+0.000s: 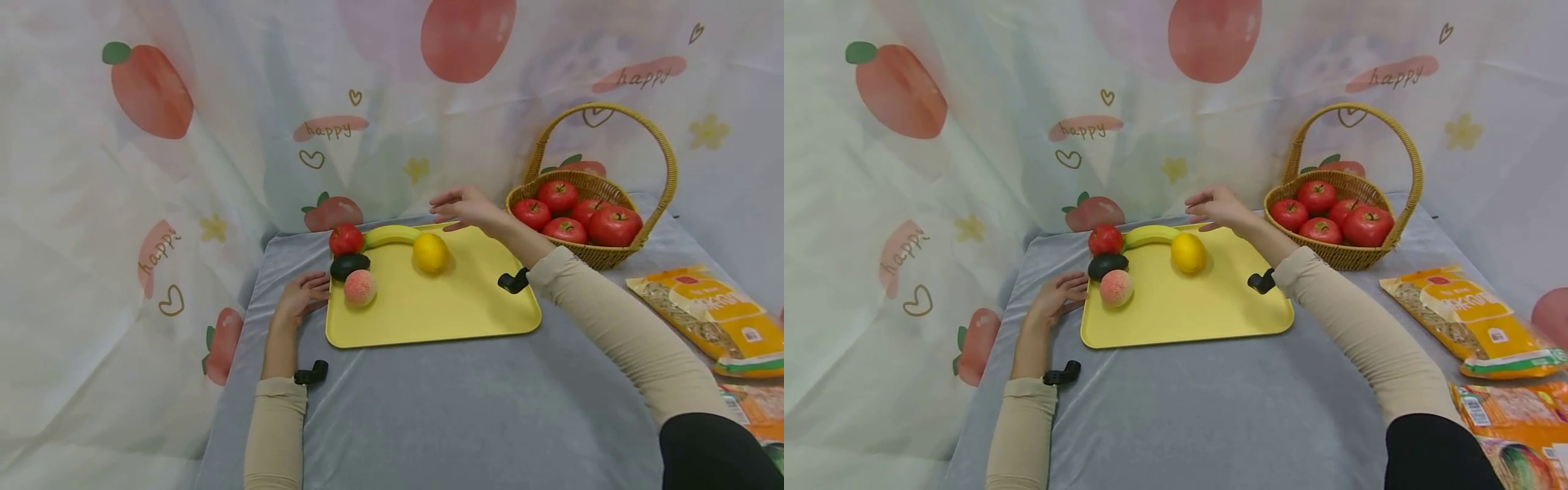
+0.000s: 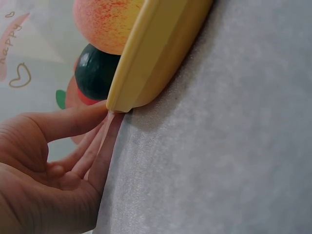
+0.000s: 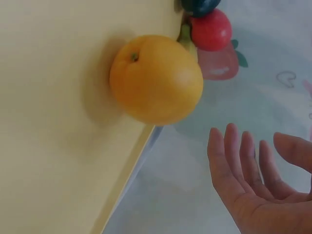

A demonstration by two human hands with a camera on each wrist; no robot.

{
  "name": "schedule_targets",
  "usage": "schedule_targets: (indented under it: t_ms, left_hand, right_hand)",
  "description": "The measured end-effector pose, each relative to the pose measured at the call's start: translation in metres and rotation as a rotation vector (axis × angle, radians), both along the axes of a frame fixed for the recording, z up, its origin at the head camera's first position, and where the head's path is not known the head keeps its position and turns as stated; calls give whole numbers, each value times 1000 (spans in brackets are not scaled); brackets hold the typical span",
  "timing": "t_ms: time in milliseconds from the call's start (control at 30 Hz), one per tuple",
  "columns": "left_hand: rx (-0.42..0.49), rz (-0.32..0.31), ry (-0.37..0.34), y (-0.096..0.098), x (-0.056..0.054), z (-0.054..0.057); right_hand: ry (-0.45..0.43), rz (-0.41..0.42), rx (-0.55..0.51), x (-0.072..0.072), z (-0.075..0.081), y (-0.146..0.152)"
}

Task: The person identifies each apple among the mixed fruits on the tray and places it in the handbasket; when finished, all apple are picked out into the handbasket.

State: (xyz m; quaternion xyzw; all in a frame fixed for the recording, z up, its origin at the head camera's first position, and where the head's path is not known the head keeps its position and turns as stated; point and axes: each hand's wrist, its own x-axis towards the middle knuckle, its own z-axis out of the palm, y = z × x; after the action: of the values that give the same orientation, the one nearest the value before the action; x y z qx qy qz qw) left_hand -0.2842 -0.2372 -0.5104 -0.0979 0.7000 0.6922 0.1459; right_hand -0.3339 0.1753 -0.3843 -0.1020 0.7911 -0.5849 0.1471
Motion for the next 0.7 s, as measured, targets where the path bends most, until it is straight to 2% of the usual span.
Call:
schedule_targets:
  t_ms: [200, 467, 700]
  left_hand:
    - [2, 7, 4, -2, -1, 1]
    - [-12, 4, 20, -1, -3, 4]
    - [-2, 10, 4, 0, -1, 0]
  right_hand:
    - [-21, -1, -25, -6, -2, -19]
    - [-38, -14, -61, -7, -4, -42]
    - [-67, -16, -55, -10, -11, -61]
